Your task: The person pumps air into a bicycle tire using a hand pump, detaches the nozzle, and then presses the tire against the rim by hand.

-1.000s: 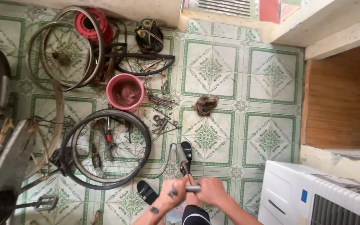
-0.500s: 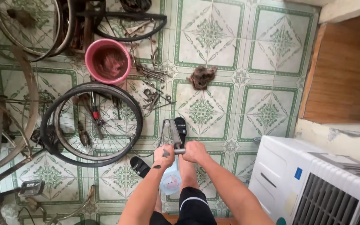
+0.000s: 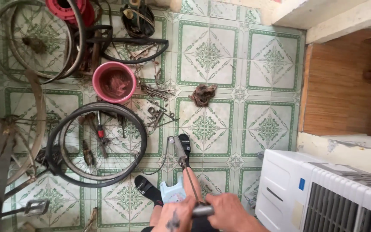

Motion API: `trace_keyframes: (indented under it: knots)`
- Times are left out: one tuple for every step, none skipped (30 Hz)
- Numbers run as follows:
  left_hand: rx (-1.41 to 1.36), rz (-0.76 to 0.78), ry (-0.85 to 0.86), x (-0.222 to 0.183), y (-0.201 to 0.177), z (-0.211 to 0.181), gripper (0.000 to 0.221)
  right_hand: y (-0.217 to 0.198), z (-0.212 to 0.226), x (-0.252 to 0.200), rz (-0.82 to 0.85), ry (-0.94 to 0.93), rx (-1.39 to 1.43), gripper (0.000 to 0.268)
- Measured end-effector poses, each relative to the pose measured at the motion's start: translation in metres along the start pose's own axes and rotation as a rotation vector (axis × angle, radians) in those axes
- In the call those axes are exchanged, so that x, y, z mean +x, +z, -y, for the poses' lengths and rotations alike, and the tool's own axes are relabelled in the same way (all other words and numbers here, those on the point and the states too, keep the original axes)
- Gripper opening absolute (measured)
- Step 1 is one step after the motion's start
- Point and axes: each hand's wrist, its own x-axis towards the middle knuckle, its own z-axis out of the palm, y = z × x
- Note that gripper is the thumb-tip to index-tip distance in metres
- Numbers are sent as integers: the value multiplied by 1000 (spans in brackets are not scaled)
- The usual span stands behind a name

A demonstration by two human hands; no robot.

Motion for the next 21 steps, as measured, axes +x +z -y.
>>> trace_keyframes:
  knots:
    - [-31, -86, 1, 11, -7, 5, 49, 9, -10, 16, -50, 58, -56, 22]
    - [-71, -170, -20, 13, -10, 9, 70, 24, -19, 29, -76, 109, -109, 22]
    - [-78, -173, -55, 33, 16, 39, 70, 40, -37, 51, -46, 90, -106, 22]
    - [-8, -210, -62, 48, 43, 68, 33, 57, -54, 72, -113, 102, -125, 30]
    - [64, -244, -70, 61, 71, 99, 20, 76, -70, 94, -181, 113, -143, 39]
    - [58, -246, -119, 72, 66, 107, 20, 74, -73, 112, -140, 85, -137, 39]
    - [14, -248, -119, 83, 61, 116, 18, 74, -76, 131, -103, 148, -173, 42]
    - [-31, -250, -109, 93, 59, 123, 18, 75, -80, 146, -75, 217, -213, 45]
    - [-37, -251, -149, 99, 70, 136, 18, 80, -84, 156, -41, 195, -211, 45]
    - [-21, -182, -211, 110, 83, 147, 19, 83, -93, 165, -15, 222, -244, 38]
    - [-7, -111, -272, 120, 96, 159, 21, 85, -101, 174, 12, 248, -279, 33]
    - [-11, -117, -301, 126, 105, 168, 21, 88, -105, 183, 33, 226, -281, 33]
    - [36, -88, -338, 132, 113, 176, 19, 91, -108, 192, 52, 247, -280, 31]
    - [78, -55, -375, 136, 123, 183, 18, 95, -112, 199, 75, 270, -280, 30]
    - [68, -56, -405, 140, 125, 187, 18, 91, -112, 207, 100, 252, -284, 30]
    - [72, -101, -394, 141, 130, 189, 19, 91, -112, 209, 99, 263, -288, 30]
    - [77, -147, -383, 143, 134, 190, 20, 90, -112, 211, 99, 275, -292, 30]
    - [66, -136, -394, 141, 146, 193, 20, 92, -112, 208, 117, 278, -290, 30]
    - [90, -130, -394, 138, 158, 194, 20, 94, -111, 202, 127, 277, -294, 30]
    - [128, -149, -393, 148, 159, 204, 20, 87, -110, 211, 116, 260, -309, 30]
    - [130, -164, -402, 151, 153, 205, 20, 82, -106, 216, 114, 245, -317, 30]
